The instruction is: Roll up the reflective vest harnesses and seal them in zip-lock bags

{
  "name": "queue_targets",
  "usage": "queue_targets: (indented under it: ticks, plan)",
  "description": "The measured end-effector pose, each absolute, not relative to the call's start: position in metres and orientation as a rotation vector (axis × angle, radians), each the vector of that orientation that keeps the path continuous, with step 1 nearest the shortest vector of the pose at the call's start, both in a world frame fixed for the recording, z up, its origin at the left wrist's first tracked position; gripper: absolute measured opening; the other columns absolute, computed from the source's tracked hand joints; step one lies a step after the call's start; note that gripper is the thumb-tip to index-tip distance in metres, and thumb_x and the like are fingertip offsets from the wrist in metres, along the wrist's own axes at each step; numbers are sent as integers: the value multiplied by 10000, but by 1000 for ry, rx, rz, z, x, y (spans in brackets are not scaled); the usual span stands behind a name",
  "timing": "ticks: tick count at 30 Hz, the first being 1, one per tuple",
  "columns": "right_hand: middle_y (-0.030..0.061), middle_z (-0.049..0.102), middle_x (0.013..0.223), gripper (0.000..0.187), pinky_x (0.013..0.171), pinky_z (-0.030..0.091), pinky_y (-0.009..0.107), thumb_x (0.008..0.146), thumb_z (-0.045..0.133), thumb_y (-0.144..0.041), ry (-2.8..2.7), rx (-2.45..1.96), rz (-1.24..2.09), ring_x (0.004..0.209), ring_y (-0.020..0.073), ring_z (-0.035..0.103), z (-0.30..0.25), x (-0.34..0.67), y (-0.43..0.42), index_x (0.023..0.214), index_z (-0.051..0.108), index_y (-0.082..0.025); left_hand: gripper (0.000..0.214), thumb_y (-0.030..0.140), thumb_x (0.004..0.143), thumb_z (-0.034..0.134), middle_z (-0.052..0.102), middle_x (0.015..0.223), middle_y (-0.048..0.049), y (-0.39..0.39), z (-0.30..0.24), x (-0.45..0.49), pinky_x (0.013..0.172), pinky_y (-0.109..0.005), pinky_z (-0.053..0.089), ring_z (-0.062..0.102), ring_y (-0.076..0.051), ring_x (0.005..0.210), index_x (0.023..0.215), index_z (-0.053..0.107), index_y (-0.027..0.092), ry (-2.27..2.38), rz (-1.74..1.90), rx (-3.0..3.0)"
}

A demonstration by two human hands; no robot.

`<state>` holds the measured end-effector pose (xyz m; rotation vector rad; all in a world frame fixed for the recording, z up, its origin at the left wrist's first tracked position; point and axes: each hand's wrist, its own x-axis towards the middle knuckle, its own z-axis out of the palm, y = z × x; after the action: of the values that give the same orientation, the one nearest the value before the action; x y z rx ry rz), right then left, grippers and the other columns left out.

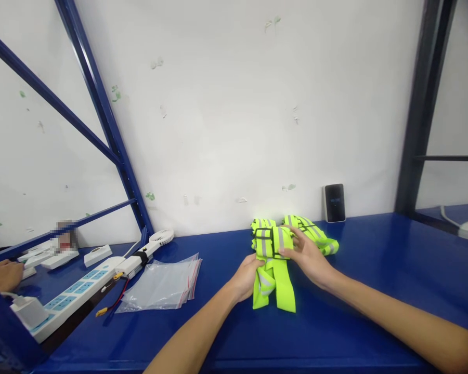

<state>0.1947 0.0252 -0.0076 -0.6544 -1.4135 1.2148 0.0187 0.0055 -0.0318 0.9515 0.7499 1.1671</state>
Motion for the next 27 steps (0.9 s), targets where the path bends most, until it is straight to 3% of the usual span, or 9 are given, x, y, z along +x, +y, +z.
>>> queue_targets:
  ticks: [6, 11, 13, 20, 24, 27]
  plan:
    - [73, 566, 1206, 423, 911, 495, 416, 829, 663, -333, -1711, -598, 820, 1071, 261, 586, -12, 193, 21, 1212, 487, -289, 396, 262, 690, 767, 713, 990, -135, -3, -26, 18, 889, -378, 465, 672, -276, 929, 1041, 667, 108, 548, 1159, 1036]
    - [71, 598, 1116, 236, 992, 431, 456, 873, 590, -248, -1840, -473, 640, 1129, 274, 558, -16, 192, 18, 1094, 521, -296, 641, 640, 697, 687, 694, 1103, -155, -9, -21, 19, 1011, -431, 407, 605, -324, 1125, 1100, 655, 142, 470, 1158, 926]
    - [74, 609, 1121, 207, 996, 426, 468, 866, 584, -216, -1877, -431, 614, 1133, 276, 563, -17, 192, 19, 1052, 527, -287, 699, 706, 678, 651, 693, 1120, -154, -10, -19, 20, 1033, -439, 391, 584, -332, 1163, 1097, 656, 146, 482, 1129, 897]
    - [91, 598, 1227, 211, 1021, 405, 496, 886, 522, -170, -1968, -367, 651, 1205, 265, 540, -14, 198, 16, 1067, 542, -275, 403, 381, 703, 721, 730, 1018, -123, -9, -19, 16, 1026, -432, 402, 625, -321, 1097, 1017, 675, 133, 507, 1148, 889]
    - [66, 423, 1478, 327, 1138, 239, 516, 915, 498, -235, -2146, -336, 712, 1398, 274, 324, -5, 209, 7, 1235, 541, -290, 409, 354, 692, 692, 735, 964, -128, -3, -21, 9, 993, -442, 426, 641, -326, 1047, 1010, 671, 98, 501, 1171, 932]
    - [27, 200, 1598, 518, 1177, 126, 512, 927, 496, -337, -2091, -409, 799, 1472, 271, 122, -6, 210, 6, 1430, 377, -322, 397, 321, 714, 678, 728, 975, -117, 1, -18, 5, 976, -427, 439, 644, -306, 1035, 1043, 655, 99, 489, 1256, 997]
